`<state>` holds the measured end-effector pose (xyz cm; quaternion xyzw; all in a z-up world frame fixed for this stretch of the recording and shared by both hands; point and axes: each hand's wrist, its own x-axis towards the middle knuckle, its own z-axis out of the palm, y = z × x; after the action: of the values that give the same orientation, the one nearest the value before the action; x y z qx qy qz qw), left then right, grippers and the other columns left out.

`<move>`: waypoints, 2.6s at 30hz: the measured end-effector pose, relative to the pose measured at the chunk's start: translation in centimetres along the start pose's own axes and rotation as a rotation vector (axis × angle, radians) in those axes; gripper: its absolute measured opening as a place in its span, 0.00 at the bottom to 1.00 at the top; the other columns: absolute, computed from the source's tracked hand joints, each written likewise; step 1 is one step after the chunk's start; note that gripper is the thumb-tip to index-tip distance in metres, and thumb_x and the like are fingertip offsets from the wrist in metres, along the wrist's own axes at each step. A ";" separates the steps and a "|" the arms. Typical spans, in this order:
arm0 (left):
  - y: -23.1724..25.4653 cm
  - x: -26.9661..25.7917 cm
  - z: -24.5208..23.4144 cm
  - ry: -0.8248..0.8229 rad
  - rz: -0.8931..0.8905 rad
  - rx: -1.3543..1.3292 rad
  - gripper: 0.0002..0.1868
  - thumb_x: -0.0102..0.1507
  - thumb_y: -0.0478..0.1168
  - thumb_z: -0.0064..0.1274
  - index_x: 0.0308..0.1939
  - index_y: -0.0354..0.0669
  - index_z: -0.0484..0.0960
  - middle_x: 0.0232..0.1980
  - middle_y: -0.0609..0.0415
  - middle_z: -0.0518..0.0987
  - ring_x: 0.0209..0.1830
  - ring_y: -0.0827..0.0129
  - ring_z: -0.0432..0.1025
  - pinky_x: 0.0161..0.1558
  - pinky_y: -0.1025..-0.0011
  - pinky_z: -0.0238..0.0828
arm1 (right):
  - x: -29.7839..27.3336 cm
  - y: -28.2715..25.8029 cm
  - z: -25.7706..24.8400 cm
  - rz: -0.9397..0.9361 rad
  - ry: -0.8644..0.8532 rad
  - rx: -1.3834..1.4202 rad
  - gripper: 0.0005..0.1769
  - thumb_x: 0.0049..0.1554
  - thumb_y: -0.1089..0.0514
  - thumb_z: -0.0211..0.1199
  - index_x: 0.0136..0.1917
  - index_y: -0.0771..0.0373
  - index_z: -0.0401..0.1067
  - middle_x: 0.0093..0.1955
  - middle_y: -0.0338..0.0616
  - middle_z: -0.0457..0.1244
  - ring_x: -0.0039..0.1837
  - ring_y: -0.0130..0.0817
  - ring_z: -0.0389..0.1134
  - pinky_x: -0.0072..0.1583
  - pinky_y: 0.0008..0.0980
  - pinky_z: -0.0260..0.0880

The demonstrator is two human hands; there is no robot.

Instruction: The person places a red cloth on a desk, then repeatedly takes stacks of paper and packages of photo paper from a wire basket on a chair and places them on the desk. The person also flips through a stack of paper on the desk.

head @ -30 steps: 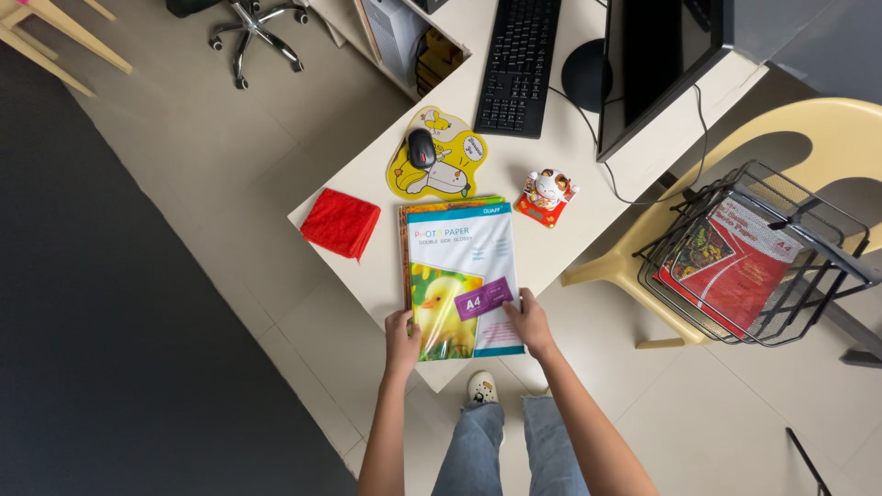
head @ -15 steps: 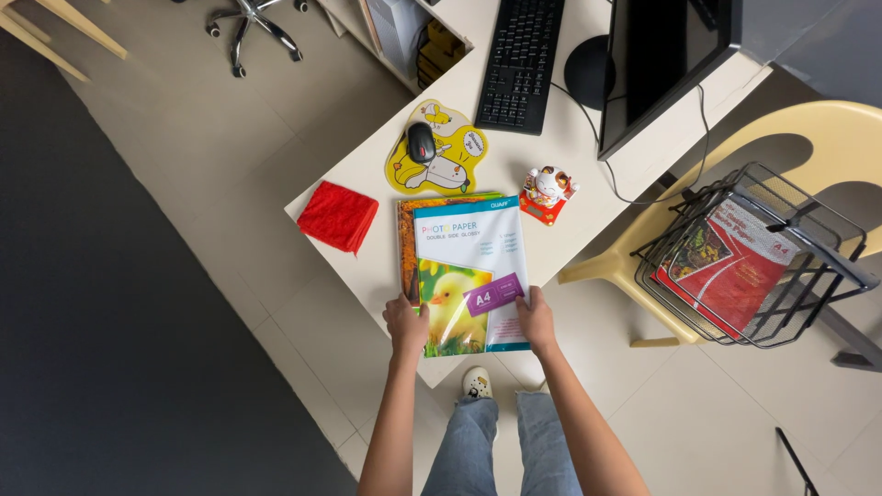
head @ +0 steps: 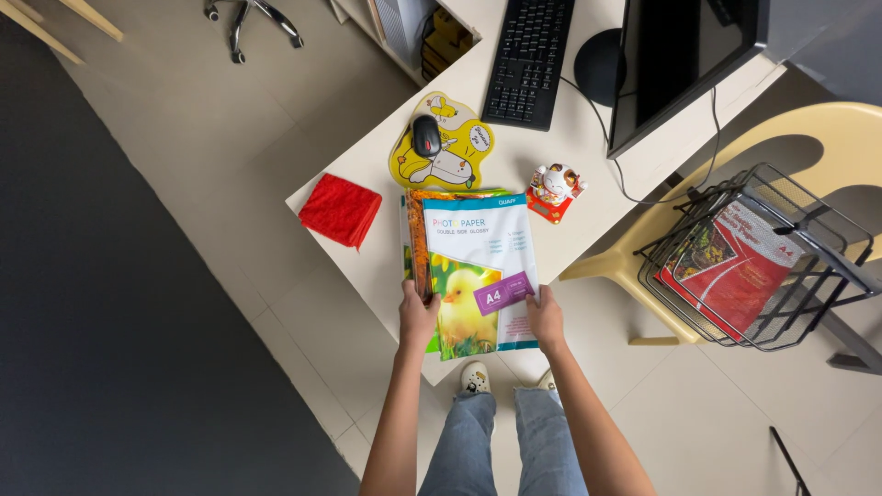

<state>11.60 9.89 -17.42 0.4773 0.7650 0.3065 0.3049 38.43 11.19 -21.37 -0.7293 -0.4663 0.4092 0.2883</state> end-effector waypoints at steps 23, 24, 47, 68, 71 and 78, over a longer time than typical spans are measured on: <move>2.5 -4.2 -21.9 0.240 0.066 0.047 0.20 0.68 0.46 0.55 0.56 0.41 0.67 0.35 0.42 0.82 0.35 0.57 0.80 0.36 0.62 0.73 | 0.4 -2.6 2.1 -0.018 -0.032 0.102 0.17 0.64 0.56 0.56 0.64 0.65 0.66 0.46 0.56 0.69 0.45 0.41 0.70 0.50 0.40 0.70; 2.8 -4.6 -22.9 0.279 0.085 0.036 0.19 0.68 0.45 0.55 0.56 0.40 0.67 0.36 0.43 0.82 0.36 0.58 0.81 0.37 0.63 0.74 | 0.5 -2.7 2.4 -0.026 -0.037 0.100 0.18 0.64 0.56 0.56 0.64 0.65 0.65 0.46 0.57 0.69 0.45 0.42 0.70 0.49 0.40 0.70; -1.7 1.2 -7.1 -0.196 -0.031 -0.883 0.17 0.68 0.37 0.54 0.58 0.39 0.69 0.55 0.53 0.78 0.53 0.74 0.72 0.54 0.74 0.68 | 1.3 1.7 3.2 -0.044 -0.203 0.148 0.27 0.61 0.58 0.59 0.73 0.62 0.62 0.47 0.52 0.70 0.47 0.34 0.68 0.50 0.35 0.70; -1.2 0.2 -1.5 -0.016 -0.009 0.241 0.31 0.61 0.34 0.58 0.68 0.40 0.66 0.63 0.43 0.69 0.63 0.48 0.65 0.61 0.56 0.67 | 0.1 2.1 4.3 -0.295 0.041 -0.217 0.32 0.55 0.61 0.63 0.72 0.66 0.65 0.62 0.62 0.62 0.58 0.58 0.66 0.60 0.47 0.68; 1.0 -1.1 -1.6 -0.044 -0.051 0.386 0.37 0.59 0.37 0.60 0.70 0.37 0.63 0.68 0.40 0.64 0.66 0.44 0.61 0.62 0.52 0.63 | -0.9 1.0 2.9 -0.323 0.031 -0.249 0.34 0.53 0.63 0.65 0.72 0.67 0.64 0.65 0.61 0.61 0.63 0.60 0.61 0.66 0.50 0.62; 5.7 -4.4 2.7 0.014 0.289 0.271 0.37 0.60 0.34 0.58 0.71 0.33 0.61 0.73 0.35 0.60 0.70 0.39 0.57 0.66 0.51 0.56 | -2.0 3.3 -2.3 -0.207 -0.092 0.021 0.37 0.55 0.63 0.64 0.76 0.63 0.57 0.65 0.56 0.62 0.61 0.48 0.68 0.61 0.41 0.72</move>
<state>18.30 8.35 -14.00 0.6167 0.7249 0.2446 0.1852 41.45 8.00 -22.19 -0.6545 -0.5479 0.4151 0.3148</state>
